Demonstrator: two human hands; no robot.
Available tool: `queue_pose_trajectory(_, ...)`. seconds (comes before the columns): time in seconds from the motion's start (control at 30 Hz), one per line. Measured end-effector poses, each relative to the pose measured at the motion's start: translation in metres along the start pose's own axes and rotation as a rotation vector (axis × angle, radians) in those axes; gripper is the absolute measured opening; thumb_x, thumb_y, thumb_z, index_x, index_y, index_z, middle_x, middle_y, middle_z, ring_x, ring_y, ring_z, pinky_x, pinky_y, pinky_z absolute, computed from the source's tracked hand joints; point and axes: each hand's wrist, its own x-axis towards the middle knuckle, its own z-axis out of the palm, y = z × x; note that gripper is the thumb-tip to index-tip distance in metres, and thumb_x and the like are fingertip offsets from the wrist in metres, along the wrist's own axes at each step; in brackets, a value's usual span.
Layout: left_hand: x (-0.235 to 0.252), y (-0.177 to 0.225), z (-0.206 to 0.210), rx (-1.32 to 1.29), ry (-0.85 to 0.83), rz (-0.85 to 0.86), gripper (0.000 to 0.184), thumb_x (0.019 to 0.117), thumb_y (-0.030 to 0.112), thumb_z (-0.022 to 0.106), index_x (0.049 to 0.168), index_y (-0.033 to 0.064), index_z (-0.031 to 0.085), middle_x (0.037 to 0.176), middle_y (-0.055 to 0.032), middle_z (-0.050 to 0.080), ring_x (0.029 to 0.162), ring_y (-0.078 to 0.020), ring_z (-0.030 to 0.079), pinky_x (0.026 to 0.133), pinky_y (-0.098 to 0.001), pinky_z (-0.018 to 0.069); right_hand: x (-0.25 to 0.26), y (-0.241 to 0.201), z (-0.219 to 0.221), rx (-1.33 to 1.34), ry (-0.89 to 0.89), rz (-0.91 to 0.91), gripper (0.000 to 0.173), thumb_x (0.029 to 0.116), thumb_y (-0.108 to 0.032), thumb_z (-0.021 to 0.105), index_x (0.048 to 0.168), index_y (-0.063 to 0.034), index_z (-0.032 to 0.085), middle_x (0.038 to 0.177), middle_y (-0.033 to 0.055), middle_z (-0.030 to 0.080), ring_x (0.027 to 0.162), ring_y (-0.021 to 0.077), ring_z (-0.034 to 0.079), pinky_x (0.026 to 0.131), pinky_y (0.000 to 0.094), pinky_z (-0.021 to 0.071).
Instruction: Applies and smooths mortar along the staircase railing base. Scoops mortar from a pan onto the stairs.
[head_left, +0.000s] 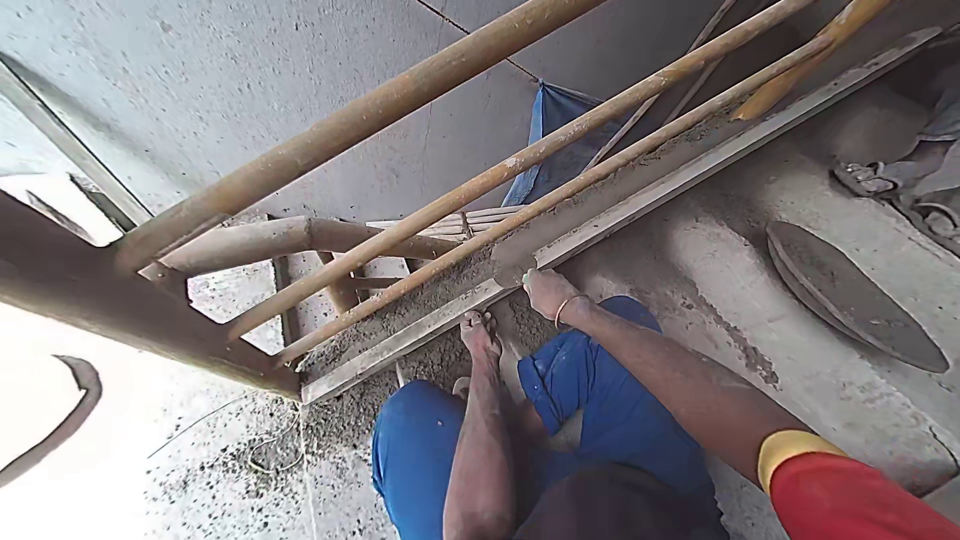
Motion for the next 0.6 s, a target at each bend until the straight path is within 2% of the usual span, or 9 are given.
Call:
queue_pose_trajectory(0.07, 0.000, 0.000, 0.000, -0.004, -0.011, 0.015, 0.019, 0.1090, 0.018, 0.049, 0.120, 0.0036, 0.051, 0.090, -0.0088, 0.060, 0.068, -0.0160, 0.060, 0.060, -0.0325, 0.0542, 0.001, -0.019, 0.018, -0.010, -0.028, -0.100, 0.037, 0.1093, -0.019, 0.045, 0.137, 0.0036, 0.052, 0.135, 0.0263, 0.059, 0.129, 0.0401, 0.059, 0.106, 0.0540, 0.0490)
queue_pose_trajectory(0.13, 0.000, 0.000, 0.000, 0.006, -0.029, 0.021, 0.018, 0.1098, 0.020, 0.047, 0.117, 0.0048, 0.051, 0.084, -0.0072, 0.058, 0.064, -0.0149, 0.058, 0.059, -0.0318, 0.0536, -0.001, -0.029, 0.031, -0.020, 0.013, -0.134, 0.039, 0.1066, -0.014, 0.047, 0.142, 0.0015, 0.050, 0.136, 0.0259, 0.059, 0.124, 0.0423, 0.061, 0.100, 0.0578, 0.0530)
queue_pose_trajectory(0.2, 0.000, 0.000, 0.000, 0.032, -0.029, 0.013, 0.020, 0.1100, 0.022, 0.046, 0.118, 0.0045, 0.051, 0.085, -0.0074, 0.059, 0.064, -0.0145, 0.058, 0.059, -0.0318, 0.0535, -0.006, -0.022, 0.027, -0.051, 0.083, -0.076, 0.045, 0.1051, -0.008, 0.044, 0.149, 0.0006, 0.043, 0.138, 0.0265, 0.057, 0.120, 0.0438, 0.064, 0.094, 0.0591, 0.0557)
queue_pose_trajectory(0.27, -0.001, 0.002, -0.001, 0.063, -0.016, 0.002, 0.022, 0.1102, 0.024, 0.046, 0.121, 0.0052, 0.051, 0.087, -0.0075, 0.059, 0.065, -0.0140, 0.059, 0.059, -0.0311, 0.0536, -0.012, 0.005, 0.005, -0.072, 0.111, 0.031, 0.050, 0.1049, -0.006, 0.043, 0.154, 0.0011, 0.037, 0.139, 0.0279, 0.055, 0.120, 0.0447, 0.063, 0.093, 0.0593, 0.0556)
queue_pose_trajectory(0.33, 0.000, 0.003, -0.002, 0.068, -0.012, -0.004, 0.023, 0.1107, 0.026, 0.045, 0.121, 0.0060, 0.050, 0.087, -0.0066, 0.058, 0.065, -0.0137, 0.059, 0.058, -0.0309, 0.0539, -0.017, 0.049, -0.025, -0.062, 0.147, 0.137, 0.050, 0.1048, -0.009, 0.045, 0.154, -0.0003, 0.038, 0.141, 0.0274, 0.055, 0.123, 0.0450, 0.062, 0.096, 0.0603, 0.0541)
queue_pose_trajectory(0.4, -0.001, 0.001, -0.001, 0.055, -0.012, -0.011, 0.023, 0.1106, 0.027, 0.045, 0.120, 0.0070, 0.050, 0.086, -0.0063, 0.058, 0.064, -0.0141, 0.059, 0.058, -0.0314, 0.0539, -0.019, 0.108, -0.055, -0.034, 0.223, 0.239, 0.043, 0.1070, -0.018, 0.047, 0.148, -0.0053, 0.048, 0.138, 0.0238, 0.059, 0.124, 0.0432, 0.061, 0.099, 0.0609, 0.0521)
queue_pose_trajectory(0.47, -0.001, 0.000, 0.001, 0.054, -0.010, -0.002, 0.021, 0.1106, 0.028, 0.044, 0.117, 0.0086, 0.051, 0.083, -0.0048, 0.057, 0.061, -0.0131, 0.058, 0.055, -0.0309, 0.0534, -0.015, 0.173, -0.081, -0.005, 0.341, 0.342, 0.035, 0.1044, -0.023, 0.054, 0.136, -0.0090, 0.059, 0.128, 0.0206, 0.066, 0.118, 0.0412, 0.065, 0.094, 0.0614, 0.0539)
queue_pose_trajectory(0.53, -0.001, 0.000, -0.001, 0.049, -0.016, 0.002, 0.022, 0.1105, 0.028, 0.045, 0.118, 0.0087, 0.051, 0.083, -0.0049, 0.057, 0.062, -0.0134, 0.058, 0.056, -0.0319, 0.0538, -0.010, 0.238, -0.107, 0.039, 0.457, 0.452, 0.029, 0.1006, -0.023, 0.062, 0.127, -0.0102, 0.064, 0.119, 0.0210, 0.069, 0.110, 0.0422, 0.069, 0.085, 0.0640, 0.0558)
queue_pose_trajectory(0.6, -0.001, 0.000, -0.001, 0.043, -0.022, 0.009, 0.021, 0.1103, 0.029, 0.045, 0.116, 0.0096, 0.050, 0.082, -0.0038, 0.057, 0.062, -0.0138, 0.059, 0.057, -0.0325, 0.0546, -0.017, 0.289, -0.135, 0.087, 0.515, 0.563, 0.031, 0.0988, -0.023, 0.063, 0.127, -0.0099, 0.065, 0.123, 0.0212, 0.069, 0.115, 0.0432, 0.067, 0.089, 0.0669, 0.0537)
